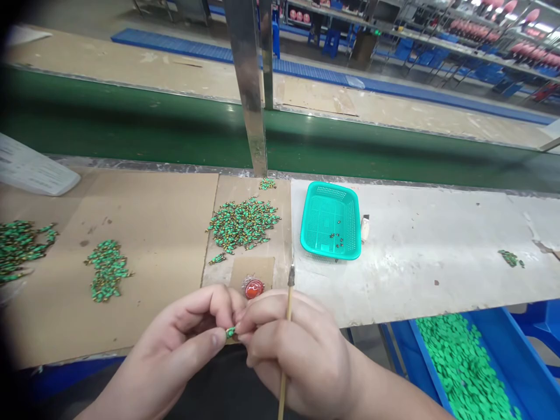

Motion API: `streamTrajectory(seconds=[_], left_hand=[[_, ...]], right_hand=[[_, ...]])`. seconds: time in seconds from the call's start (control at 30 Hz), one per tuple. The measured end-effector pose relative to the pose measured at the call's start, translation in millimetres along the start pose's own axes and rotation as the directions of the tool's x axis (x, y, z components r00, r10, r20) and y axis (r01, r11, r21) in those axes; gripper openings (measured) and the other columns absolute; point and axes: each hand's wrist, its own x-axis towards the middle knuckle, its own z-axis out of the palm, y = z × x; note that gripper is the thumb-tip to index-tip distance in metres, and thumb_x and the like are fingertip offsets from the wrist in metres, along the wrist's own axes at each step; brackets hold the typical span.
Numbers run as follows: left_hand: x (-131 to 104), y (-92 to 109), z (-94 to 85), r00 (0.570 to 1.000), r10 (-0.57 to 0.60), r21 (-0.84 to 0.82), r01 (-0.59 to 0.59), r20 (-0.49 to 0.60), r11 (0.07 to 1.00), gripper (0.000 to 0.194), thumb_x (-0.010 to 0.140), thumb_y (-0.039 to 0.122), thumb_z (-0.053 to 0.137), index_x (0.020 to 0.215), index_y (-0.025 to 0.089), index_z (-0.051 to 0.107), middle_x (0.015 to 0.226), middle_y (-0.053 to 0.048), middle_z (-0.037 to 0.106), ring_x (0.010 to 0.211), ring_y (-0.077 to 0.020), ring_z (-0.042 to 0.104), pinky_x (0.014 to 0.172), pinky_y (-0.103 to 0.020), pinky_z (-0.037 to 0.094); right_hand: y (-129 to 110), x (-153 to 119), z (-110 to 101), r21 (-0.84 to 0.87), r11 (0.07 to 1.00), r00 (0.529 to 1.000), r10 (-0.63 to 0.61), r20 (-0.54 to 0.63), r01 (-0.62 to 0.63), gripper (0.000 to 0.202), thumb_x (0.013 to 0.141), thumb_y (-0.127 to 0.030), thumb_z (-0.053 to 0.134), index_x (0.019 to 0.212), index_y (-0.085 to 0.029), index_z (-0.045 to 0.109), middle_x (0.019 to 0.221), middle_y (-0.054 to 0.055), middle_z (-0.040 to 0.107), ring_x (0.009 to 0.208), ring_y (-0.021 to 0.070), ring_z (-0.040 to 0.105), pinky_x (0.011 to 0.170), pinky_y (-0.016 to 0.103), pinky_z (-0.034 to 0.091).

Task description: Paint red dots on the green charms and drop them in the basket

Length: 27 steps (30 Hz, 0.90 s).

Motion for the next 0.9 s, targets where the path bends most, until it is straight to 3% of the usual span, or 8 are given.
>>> streamTrajectory(seconds=[0.13, 0.27, 0.4, 0.67, 0.8, 0.9], left_hand=[[-4, 3, -1.0, 1.000, 0.019, 0.075, -0.019, -0.011, 0.997, 0.022, 0.107, 0.033, 0.076, 0.086, 0.026, 0.071, 0.092, -0.001, 0.074, 0.090, -0.0203, 0.068, 0.083, -0.028, 0.055], [-7, 8, -5.0, 1.000, 0.021, 0.188, -0.023, 0.011, 0.982, 0.023, 0.111, 0.024, 0.067, 0.089, 0.027, 0.068, 0.095, 0.000, 0.073, 0.093, -0.0195, 0.069, 0.087, -0.028, 0.055], [-7, 10, -7.4, 0.999, -0.003, 0.208, -0.004, 0.033, 0.978, 0.023, 0.112, 0.022, 0.064, 0.090, 0.027, 0.067, 0.096, 0.000, 0.073, 0.093, -0.0192, 0.069, 0.086, -0.028, 0.056], [-8, 3, -9.1, 1.000, 0.019, 0.201, -0.022, 0.016, 0.979, 0.021, 0.112, 0.025, 0.067, 0.091, 0.028, 0.069, 0.097, -0.001, 0.074, 0.093, -0.0196, 0.070, 0.084, -0.027, 0.057], [-11, 0, -10.6, 0.997, 0.073, 0.258, -0.069, -0.004, 0.964, 0.021, 0.113, 0.030, 0.067, 0.093, 0.029, 0.070, 0.095, 0.000, 0.074, 0.091, -0.0188, 0.071, 0.085, -0.027, 0.058], [-13, -2, -11.3, 0.996, 0.084, 0.281, -0.079, -0.006, 0.957, 0.020, 0.114, 0.029, 0.066, 0.094, 0.030, 0.071, 0.096, 0.000, 0.075, 0.092, -0.0186, 0.073, 0.086, -0.026, 0.058]], right_hand=[[-4, 2, -8, -0.078, 0.997, 0.995, 0.001, 0.102, 0.007, 0.014, 0.116, -0.015, 0.063, 0.110, -0.027, 0.067, 0.115, 0.007, 0.081, 0.113, 0.0239, 0.083, 0.104, 0.040, 0.073], [-7, 10, -14, -0.091, 0.995, 0.985, -0.026, 0.169, 0.042, 0.026, 0.124, -0.023, 0.052, 0.105, -0.023, 0.070, 0.109, 0.006, 0.081, 0.108, 0.0207, 0.081, 0.104, 0.036, 0.072], [-4, 9, -12, -0.079, 0.995, 0.991, -0.056, 0.123, 0.066, 0.028, 0.125, -0.019, 0.050, 0.105, -0.020, 0.070, 0.114, 0.008, 0.082, 0.113, 0.0196, 0.081, 0.106, 0.034, 0.071], [0, 6, -1, -0.022, 0.998, 0.998, -0.065, 0.017, 0.066, 0.017, 0.109, 0.002, 0.067, 0.108, -0.015, 0.070, 0.114, 0.009, 0.082, 0.112, 0.0177, 0.084, 0.109, 0.031, 0.071], [-1, 11, -5, -0.022, 0.999, 0.998, 0.027, -0.062, -0.028, 0.016, 0.105, -0.004, 0.073, 0.116, -0.015, 0.072, 0.107, 0.006, 0.081, 0.101, 0.0145, 0.081, 0.097, 0.025, 0.070], [-1, 12, -4, -0.076, 0.997, 0.999, 0.029, -0.031, -0.031, 0.008, 0.107, -0.011, 0.075, 0.115, -0.015, 0.075, 0.097, 0.003, 0.078, 0.089, 0.0129, 0.077, 0.089, 0.024, 0.068]])
